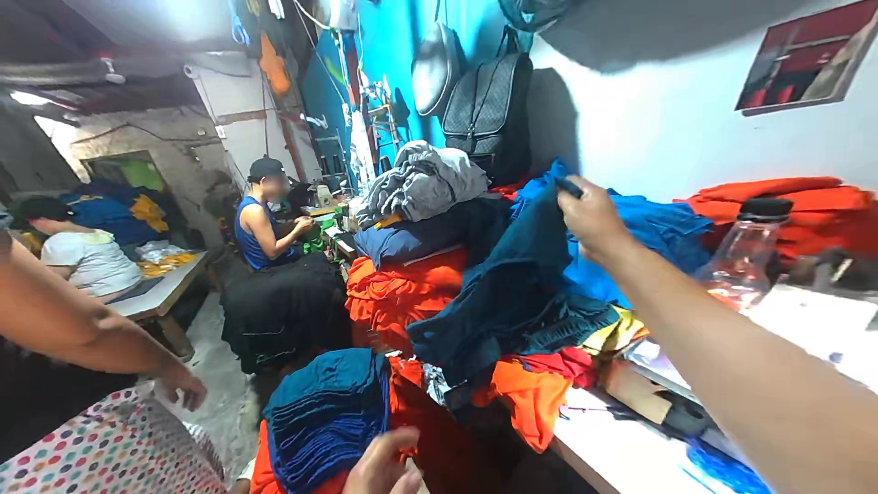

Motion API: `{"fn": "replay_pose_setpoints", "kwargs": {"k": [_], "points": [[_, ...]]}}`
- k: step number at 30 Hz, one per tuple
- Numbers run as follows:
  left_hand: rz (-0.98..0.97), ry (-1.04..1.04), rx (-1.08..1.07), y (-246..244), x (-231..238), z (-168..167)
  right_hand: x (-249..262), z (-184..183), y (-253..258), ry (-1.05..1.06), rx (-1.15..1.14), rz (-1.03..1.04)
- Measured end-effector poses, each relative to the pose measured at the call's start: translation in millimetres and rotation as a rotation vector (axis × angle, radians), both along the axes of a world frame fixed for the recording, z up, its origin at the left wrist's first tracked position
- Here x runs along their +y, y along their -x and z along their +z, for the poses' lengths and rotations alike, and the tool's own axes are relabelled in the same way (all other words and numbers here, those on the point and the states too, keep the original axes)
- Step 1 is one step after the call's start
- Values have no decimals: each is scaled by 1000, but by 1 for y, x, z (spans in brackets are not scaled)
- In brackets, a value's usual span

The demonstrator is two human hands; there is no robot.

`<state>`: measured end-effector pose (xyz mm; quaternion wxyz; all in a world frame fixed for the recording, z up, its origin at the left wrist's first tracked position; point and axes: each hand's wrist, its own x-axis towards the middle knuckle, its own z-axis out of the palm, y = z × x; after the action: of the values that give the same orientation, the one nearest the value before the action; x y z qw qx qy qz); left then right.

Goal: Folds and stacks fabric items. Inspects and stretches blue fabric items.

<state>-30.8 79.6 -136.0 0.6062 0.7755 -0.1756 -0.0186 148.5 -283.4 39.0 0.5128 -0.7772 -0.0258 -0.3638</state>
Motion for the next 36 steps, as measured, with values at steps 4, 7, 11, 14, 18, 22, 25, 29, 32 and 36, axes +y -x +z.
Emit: {"fn": "replay_pose_setpoints", "kwargs": {"k": [4, 7, 11, 14, 18, 22, 25, 29, 32, 36], "points": [[98, 147, -248, -55, -93, 64, 36, 49, 19, 112, -303, 122], [137, 194, -381, -74, -142, 109, 77, 68, 48, 184, -486, 323], [254, 67, -344, -78, -137, 116, 94, 83, 85, 295, -630, 355], [219, -92, -243, -72, -84, 90, 83, 84, 108, 90, -556, 376], [-88, 37, -99, -7, 16, 41, 85, 32, 162, -175, -183, 630], [-442, -39, 131, 59, 94, -8, 96, -93, 198, -407, 134, 1011], [-67, -446, 240, 67, 131, -44, 136, -211, 186, -474, 523, 643], [558, -894, 242, 84, 162, -115, 153, -358, 174, 148, 771, 508], [559, -594, 400, 131, 144, -178, 189, -392, 225, 413, 793, 802], [186, -709, 458, 215, 70, -267, 239, -444, 283, 800, 761, 1268]]}}
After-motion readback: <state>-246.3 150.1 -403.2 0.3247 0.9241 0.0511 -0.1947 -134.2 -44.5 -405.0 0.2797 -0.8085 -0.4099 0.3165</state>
